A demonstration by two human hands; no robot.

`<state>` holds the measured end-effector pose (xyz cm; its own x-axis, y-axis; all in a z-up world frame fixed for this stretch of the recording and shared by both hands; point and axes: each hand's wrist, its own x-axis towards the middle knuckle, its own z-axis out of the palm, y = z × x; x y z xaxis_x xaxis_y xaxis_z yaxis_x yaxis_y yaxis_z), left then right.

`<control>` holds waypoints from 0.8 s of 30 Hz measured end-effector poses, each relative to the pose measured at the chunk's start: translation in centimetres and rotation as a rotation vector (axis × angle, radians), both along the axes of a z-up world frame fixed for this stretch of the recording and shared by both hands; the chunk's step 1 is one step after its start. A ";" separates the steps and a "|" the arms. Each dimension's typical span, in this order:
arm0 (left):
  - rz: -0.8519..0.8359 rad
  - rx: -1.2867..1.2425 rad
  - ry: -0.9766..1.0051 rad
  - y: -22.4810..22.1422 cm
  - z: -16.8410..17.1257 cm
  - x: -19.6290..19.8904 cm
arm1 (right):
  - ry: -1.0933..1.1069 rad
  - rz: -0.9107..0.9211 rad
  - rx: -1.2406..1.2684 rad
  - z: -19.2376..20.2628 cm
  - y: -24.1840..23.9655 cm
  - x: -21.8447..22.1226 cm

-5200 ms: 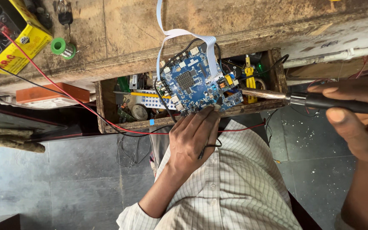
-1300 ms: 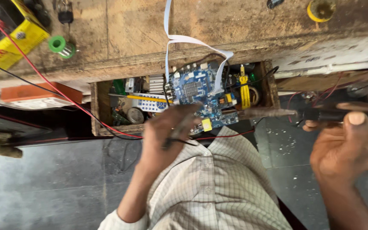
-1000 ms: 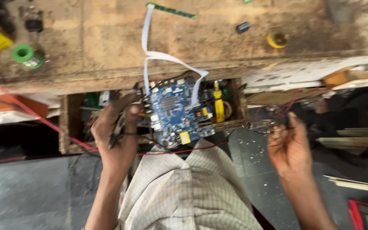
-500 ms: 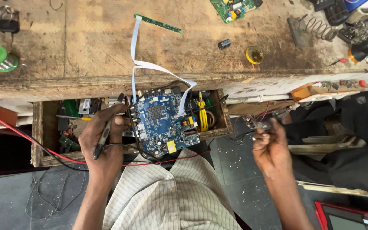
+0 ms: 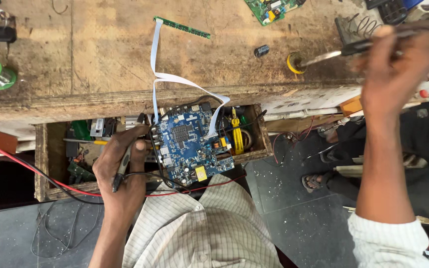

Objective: The person performs repairs on a circuit board by using a soldering iron to apply solder to components, testing connections with probes from a multimeter, and using pliers to manipulate wires.

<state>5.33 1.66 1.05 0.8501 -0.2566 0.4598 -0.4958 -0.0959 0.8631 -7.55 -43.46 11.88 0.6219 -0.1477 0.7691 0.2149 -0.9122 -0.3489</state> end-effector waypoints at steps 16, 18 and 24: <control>0.004 0.039 -0.041 0.1 0.0 0.0 | 0.161 -0.089 0.176 0.8 -1.2 0.9; 0.002 0.035 -0.013 -0.1 0.0 -0.1 | 0.175 -0.059 0.082 0.6 -2.1 0.7; 0.008 0.053 -0.070 0.1 0.0 0.1 | 0.160 -0.163 0.146 -1.1 -4.9 0.7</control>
